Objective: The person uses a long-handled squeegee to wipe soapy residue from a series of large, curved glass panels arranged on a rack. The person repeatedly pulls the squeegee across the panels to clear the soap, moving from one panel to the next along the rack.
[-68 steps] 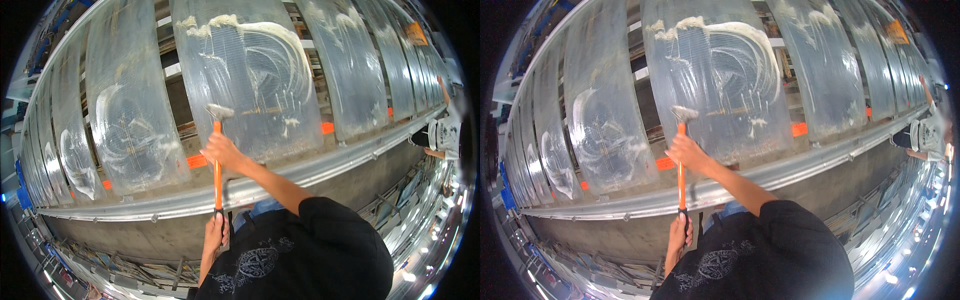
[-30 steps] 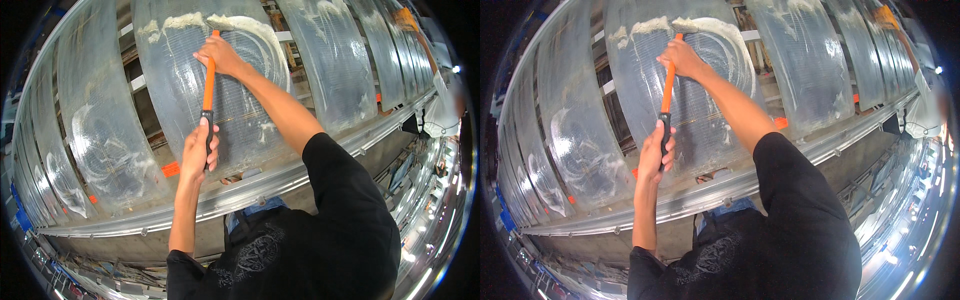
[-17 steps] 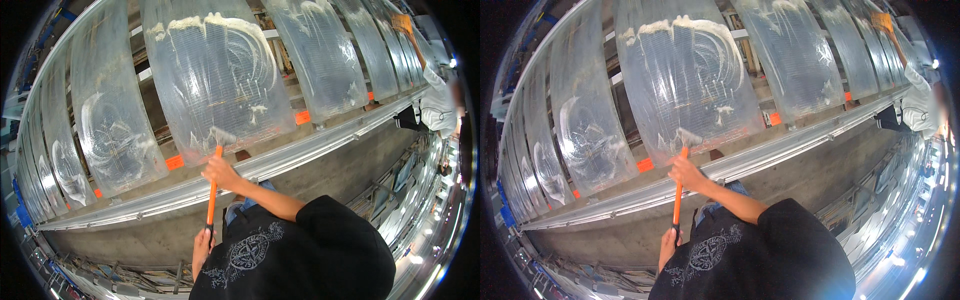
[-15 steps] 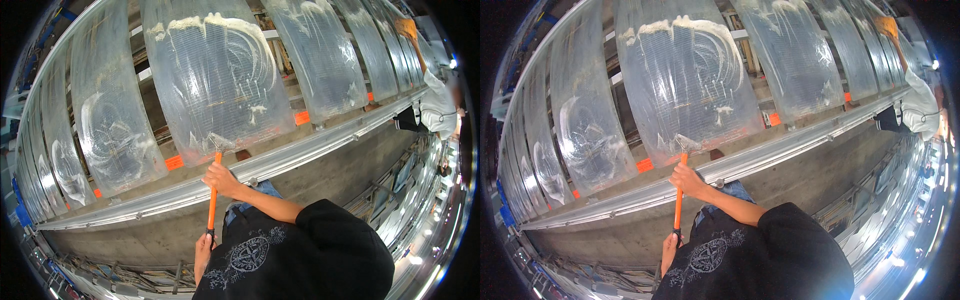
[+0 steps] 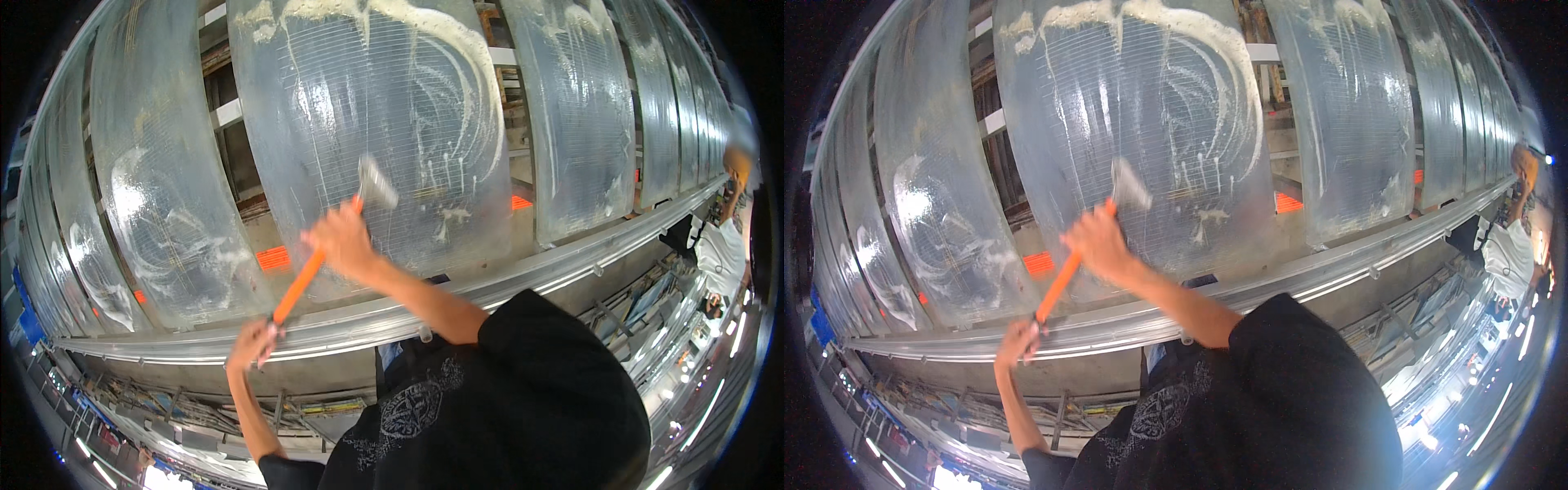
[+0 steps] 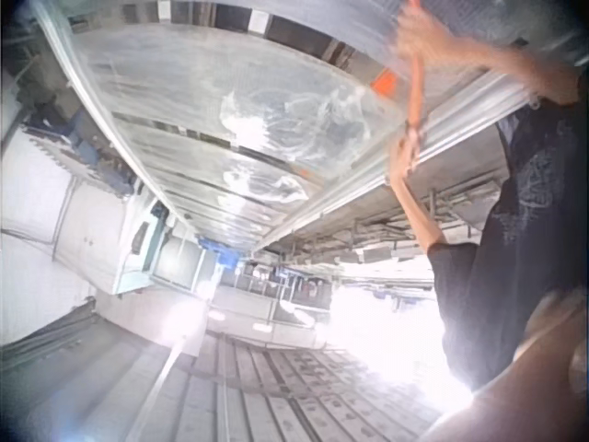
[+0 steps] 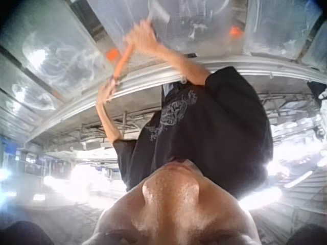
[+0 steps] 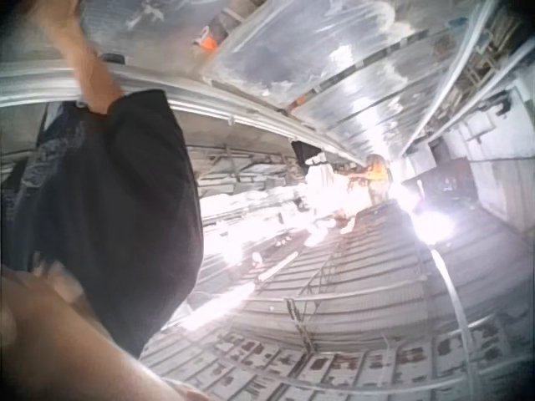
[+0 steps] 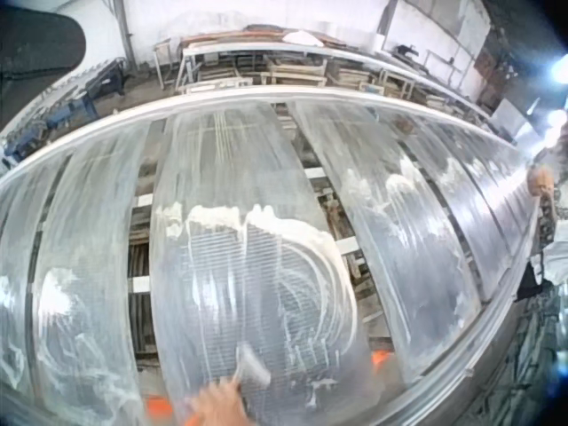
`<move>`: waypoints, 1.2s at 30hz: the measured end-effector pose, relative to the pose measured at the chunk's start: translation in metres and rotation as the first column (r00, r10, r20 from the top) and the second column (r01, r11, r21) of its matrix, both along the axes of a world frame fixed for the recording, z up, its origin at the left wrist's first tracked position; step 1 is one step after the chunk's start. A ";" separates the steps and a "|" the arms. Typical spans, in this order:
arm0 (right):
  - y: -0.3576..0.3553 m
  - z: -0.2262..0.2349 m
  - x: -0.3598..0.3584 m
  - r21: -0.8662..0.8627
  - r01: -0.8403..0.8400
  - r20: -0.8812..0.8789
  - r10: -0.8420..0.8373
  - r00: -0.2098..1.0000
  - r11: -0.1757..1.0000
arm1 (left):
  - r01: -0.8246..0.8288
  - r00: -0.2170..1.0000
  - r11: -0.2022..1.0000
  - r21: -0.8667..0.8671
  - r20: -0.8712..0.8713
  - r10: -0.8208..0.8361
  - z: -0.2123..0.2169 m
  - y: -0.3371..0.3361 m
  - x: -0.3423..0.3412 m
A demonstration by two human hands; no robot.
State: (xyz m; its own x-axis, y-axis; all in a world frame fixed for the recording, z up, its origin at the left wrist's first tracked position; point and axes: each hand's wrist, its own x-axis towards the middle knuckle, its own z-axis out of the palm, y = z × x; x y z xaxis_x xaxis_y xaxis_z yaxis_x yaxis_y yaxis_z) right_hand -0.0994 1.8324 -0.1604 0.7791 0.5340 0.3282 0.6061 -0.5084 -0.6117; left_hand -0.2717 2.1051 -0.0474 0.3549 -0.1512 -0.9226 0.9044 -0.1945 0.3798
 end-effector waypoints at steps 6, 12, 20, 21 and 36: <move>-0.044 0.003 0.222 -0.029 -0.062 0.217 0.067 0.974 0.998 | -0.327 0.939 0.937 -0.121 0.068 0.336 0.044 -0.153 0.165; -0.066 0.007 0.110 0.019 -0.164 0.230 0.155 0.961 0.986 | -0.390 0.905 0.901 -0.188 0.103 0.413 0.051 -0.184 0.036; -0.029 0.017 -0.185 -0.131 -0.260 0.024 0.266 0.964 0.957 | -0.412 0.910 0.910 -0.032 -0.068 0.410 0.072 -0.132 -0.228; -0.032 0.018 -0.181 -0.122 -0.242 0.050 0.249 0.967 0.963 | -0.409 0.911 0.912 -0.026 -0.065 0.407 0.073 -0.131 -0.226; -0.026 -0.014 0.178 0.110 -0.264 0.343 0.213 0.915 0.958 | -0.507 0.859 0.859 -0.073 0.042 0.510 0.009 -0.201 0.085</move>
State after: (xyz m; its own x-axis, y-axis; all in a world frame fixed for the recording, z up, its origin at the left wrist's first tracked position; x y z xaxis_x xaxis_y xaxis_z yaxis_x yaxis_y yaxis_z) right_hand 0.0781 1.8061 -0.1742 0.4716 0.6147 0.6323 0.8756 -0.2412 -0.4185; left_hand -0.1869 1.9044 -0.0379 0.4490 0.0131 -0.8934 0.8476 0.3104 0.4305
